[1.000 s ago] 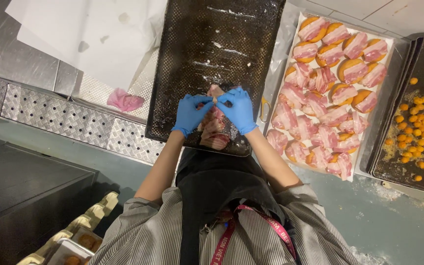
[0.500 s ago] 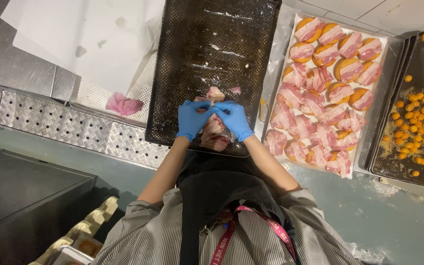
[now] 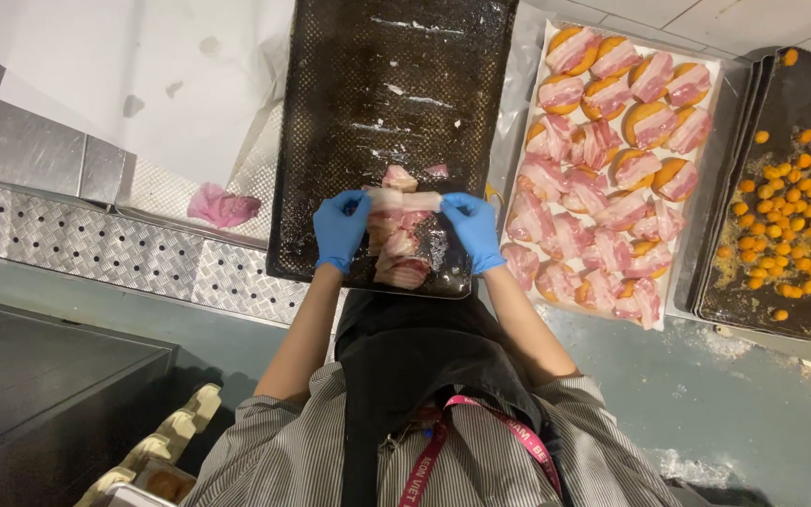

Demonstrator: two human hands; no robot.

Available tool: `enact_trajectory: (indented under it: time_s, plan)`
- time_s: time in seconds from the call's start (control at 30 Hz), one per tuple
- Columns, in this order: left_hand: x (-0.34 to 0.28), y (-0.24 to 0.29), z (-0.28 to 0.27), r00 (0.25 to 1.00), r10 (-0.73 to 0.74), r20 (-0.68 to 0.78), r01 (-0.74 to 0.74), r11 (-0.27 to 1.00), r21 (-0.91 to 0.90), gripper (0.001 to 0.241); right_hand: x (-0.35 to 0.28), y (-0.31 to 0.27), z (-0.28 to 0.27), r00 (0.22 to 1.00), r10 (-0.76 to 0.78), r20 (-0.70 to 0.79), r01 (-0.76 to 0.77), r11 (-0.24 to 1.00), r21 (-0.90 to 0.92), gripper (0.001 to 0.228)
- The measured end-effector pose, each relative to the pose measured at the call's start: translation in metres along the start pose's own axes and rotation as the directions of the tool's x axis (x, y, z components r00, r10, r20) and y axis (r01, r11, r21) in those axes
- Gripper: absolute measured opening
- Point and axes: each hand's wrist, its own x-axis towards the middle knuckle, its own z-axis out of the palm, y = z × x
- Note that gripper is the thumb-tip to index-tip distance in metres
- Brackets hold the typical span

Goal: Wrapping small dough balls with strips of raw bacon on baking trays in a bakery kitchen.

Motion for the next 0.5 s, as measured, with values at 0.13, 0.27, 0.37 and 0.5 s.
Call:
enact_trajectory:
  time_s: [0.13, 0.27, 0.37, 0.5]
  plan:
    - [-0.004, 0.004, -0.007, 1.0, -0.016, 0.013, 0.016, 1.0, -0.006, 0.025, 0.0, -0.009, -0.052, 0.999, -0.002, -0.048, -0.002, 0.996, -0.085, 0.018]
    - [-0.011, 0.007, -0.011, 0.999, 0.036, 0.001, -0.035, 0.985, 0.169, 0.025, 0.006, -0.016, -0.134, 0.987, -0.07, -0.145, 0.068, 0.998, -0.017, 0.016]
    - [-0.018, 0.004, -0.01, 0.99, 0.142, -0.024, -0.126, 0.934, 0.334, 0.022, 0.018, -0.021, -0.201, 0.963, -0.106, -0.248, 0.095, 0.994, -0.056, 0.015]
    - [-0.027, 0.011, -0.01, 0.971, 0.235, -0.045, -0.187, 0.862, 0.472, 0.019, 0.048, -0.027, -0.274, 0.924, -0.086, -0.372, 0.056, 0.994, -0.091, 0.013]
